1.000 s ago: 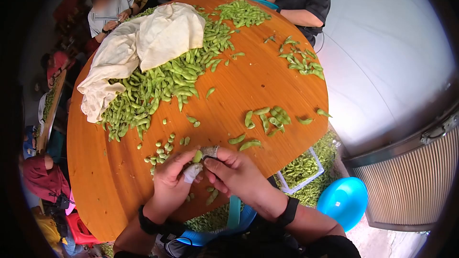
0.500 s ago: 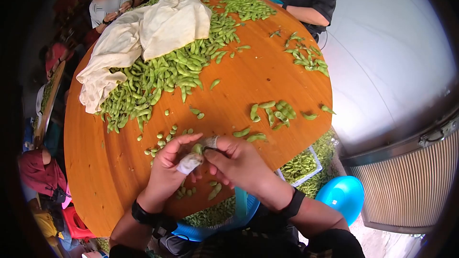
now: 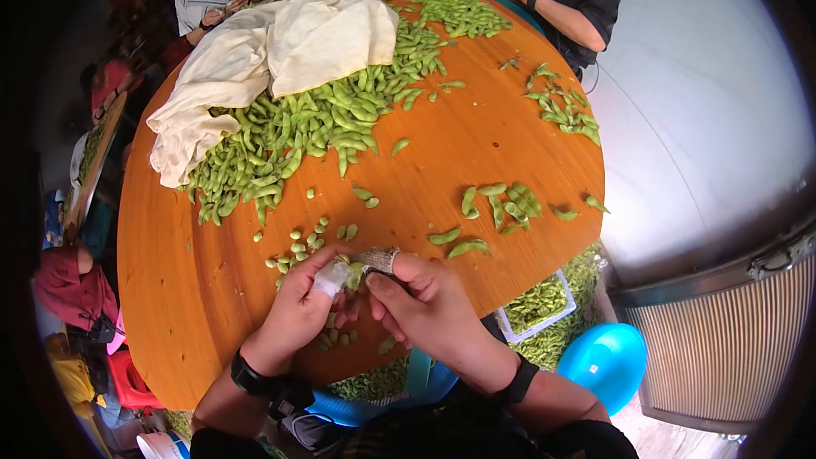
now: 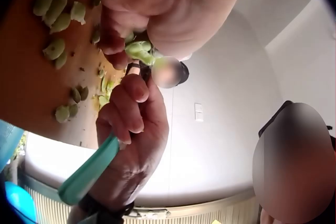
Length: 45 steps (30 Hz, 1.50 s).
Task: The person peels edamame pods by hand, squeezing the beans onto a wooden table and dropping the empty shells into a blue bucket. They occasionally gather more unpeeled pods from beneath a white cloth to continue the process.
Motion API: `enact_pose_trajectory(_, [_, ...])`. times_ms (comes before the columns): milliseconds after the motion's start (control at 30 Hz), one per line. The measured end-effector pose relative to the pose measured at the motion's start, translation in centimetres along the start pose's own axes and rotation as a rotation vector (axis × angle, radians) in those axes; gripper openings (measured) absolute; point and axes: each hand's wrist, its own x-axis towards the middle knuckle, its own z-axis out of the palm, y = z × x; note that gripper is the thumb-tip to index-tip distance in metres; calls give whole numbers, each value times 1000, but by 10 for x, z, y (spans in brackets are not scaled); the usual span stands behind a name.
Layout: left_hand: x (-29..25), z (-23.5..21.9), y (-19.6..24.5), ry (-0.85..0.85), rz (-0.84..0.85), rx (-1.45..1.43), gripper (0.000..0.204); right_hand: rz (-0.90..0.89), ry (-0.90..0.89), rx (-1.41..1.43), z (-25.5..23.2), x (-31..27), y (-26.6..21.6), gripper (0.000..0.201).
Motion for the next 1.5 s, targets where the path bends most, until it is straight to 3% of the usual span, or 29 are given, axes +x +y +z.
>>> enact_pose_trajectory(233, [-2, 11, -5, 68, 28, 78, 25, 47, -17, 45, 1, -6, -2, 15])
enact_pose_trajectory(333, [-1, 9, -2, 26, 2, -19, 22, 64, 4, 73, -3, -8, -5, 17])
enact_pose_trajectory(433, [-1, 10, -2, 35, 45, 226, 17, 54, 48, 104, -11, -10, -2, 18])
enact_pose_trajectory(500, [-3, 13, 1, 138, 184, 424, 14, 21, 35, 70, -12, -12, -1, 18])
enact_pose_trajectory(633, [1, 12, 4, 107, 100, 268, 14, -20, 20, 50, -15, -15, -3, 20])
enact_pose_trajectory(767, [1, 14, 14, 106, 142, 469, 14, -40, 14, 59, -20, -16, 5, 22])
enact_pose_trajectory(933, [-6, 3, 24, 96, 106, 693, 13, -173, 362, -127, -74, -12, 0, 24])
enact_pose_trajectory(1000, [-4, 2, 33, 99, 360, 1070, 15, -158, 435, -236, -103, -10, 1, 16])
enact_pose_trajectory(1133, [29, -1, 41, 299, 429, 1225, 21, -118, 453, -330, -128, -10, 0, 20])
enact_pose_trajectory(1300, [79, -18, 29, 241, 493, 1179, 18, -169, 407, -276, -115, -11, 3, 15])
enact_pose_trajectory(1367, [84, -18, 31, 191, 363, 1060, 15, -179, 390, -260, -105, -12, 1, 16])
enact_pose_trajectory(1400, [82, -17, 29, 214, 489, 1143, 10, -179, 340, -272, -98, -13, -1, 17])
enact_pose_trajectory(1433, [78, -14, 28, 207, 492, 1143, 10, -177, 290, -284, -92, -13, -1, 20])
enact_pose_trajectory(1500, [61, -3, 33, 170, 34, 661, 6, -151, 261, -253, -82, -9, 1, 23])
